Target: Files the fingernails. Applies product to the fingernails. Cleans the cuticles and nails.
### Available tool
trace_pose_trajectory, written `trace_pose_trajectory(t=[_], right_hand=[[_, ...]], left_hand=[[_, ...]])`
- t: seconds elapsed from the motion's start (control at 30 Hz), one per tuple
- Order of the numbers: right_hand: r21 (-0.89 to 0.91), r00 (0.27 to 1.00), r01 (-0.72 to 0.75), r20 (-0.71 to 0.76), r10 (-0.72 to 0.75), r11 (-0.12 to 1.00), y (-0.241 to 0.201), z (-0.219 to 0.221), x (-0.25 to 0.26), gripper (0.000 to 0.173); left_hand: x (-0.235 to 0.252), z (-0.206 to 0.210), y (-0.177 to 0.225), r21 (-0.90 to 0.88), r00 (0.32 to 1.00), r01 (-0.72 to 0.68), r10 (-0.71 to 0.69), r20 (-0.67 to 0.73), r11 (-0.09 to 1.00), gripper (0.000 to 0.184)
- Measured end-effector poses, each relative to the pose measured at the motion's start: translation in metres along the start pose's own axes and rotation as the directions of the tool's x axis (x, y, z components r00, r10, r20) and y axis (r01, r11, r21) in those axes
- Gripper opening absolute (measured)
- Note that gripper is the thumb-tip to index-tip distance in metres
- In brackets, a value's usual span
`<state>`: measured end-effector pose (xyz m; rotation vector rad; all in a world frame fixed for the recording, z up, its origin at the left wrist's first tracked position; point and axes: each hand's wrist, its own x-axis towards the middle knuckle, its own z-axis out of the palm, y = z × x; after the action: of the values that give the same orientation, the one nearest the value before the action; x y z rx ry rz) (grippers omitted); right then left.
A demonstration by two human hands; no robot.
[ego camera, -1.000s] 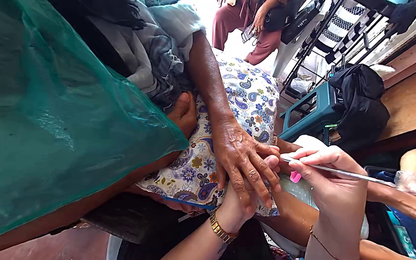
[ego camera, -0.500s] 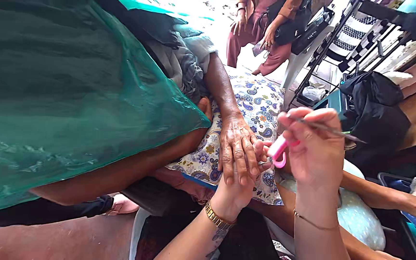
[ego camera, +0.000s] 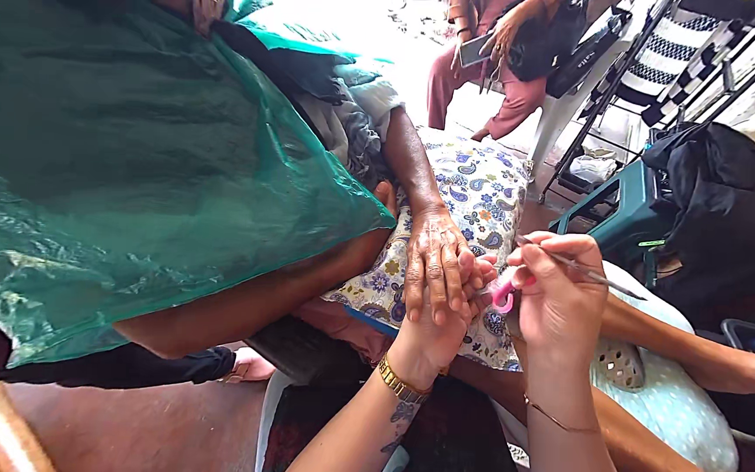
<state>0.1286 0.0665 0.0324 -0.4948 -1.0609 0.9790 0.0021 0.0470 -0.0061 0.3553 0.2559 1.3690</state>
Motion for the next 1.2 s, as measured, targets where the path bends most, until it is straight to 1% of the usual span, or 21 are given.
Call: trace_pose_trajectory(t=[0.1,0.13,0.23,0.43,0.57,0.7,0.97,1.07,1.2], right_hand=[[-0.085,0.993,0.012,0.121,-0.001,0.996,0.0,-0.014,-0.013,0.016],[-0.108,0.99,0.032,0.141,-0.016,0.994,0.001,-0.015,-0.019,0.016],[-0.13,0.992,0.08,0.109,-0.066,0.988,0.005,-0.017,-0.029,0.017],[-0.153,0.993,0.082,0.096,-0.068,0.985,0.006,-0.019,-0.033,0.018],[-0.152,0.994,0.083,0.086,-0.071,0.985,0.008,-0.019,-0.031,0.019],[-0.174,0.99,0.113,0.106,-0.096,0.978,0.009,-0.018,-0.032,0.02],[-0.221,0.984,0.159,0.109,-0.138,0.962,0.009,-0.014,-0.033,0.019],[-0.21,0.986,0.148,0.113,-0.127,0.966,0.008,-0.016,-0.033,0.019],[-0.277,0.976,0.195,0.147,-0.159,0.941,0.007,-0.015,-0.033,0.019]], left_hand=[[0.002,0.0,-0.002,0.021,1.0,0.004,-0.005,0.01,1.0,0.029],[0.003,0.001,-0.003,0.015,1.0,0.008,-0.008,0.012,1.0,0.028],[0.004,0.001,-0.007,-0.038,1.0,0.012,-0.011,0.019,0.999,0.029],[0.005,0.001,-0.008,-0.071,1.0,0.018,-0.016,0.025,0.997,0.028],[0.006,-0.002,-0.01,-0.14,0.996,0.014,-0.002,0.084,0.99,0.025],[0.005,-0.004,-0.011,-0.146,0.992,0.006,0.013,0.128,0.989,0.024],[0.004,-0.004,-0.01,-0.178,0.991,0.006,0.018,0.134,0.984,0.022],[0.004,-0.004,-0.01,-0.16,0.992,0.016,0.004,0.124,0.987,0.021],[0.003,-0.006,-0.01,-0.191,0.987,0.013,0.018,0.159,0.981,0.022]])
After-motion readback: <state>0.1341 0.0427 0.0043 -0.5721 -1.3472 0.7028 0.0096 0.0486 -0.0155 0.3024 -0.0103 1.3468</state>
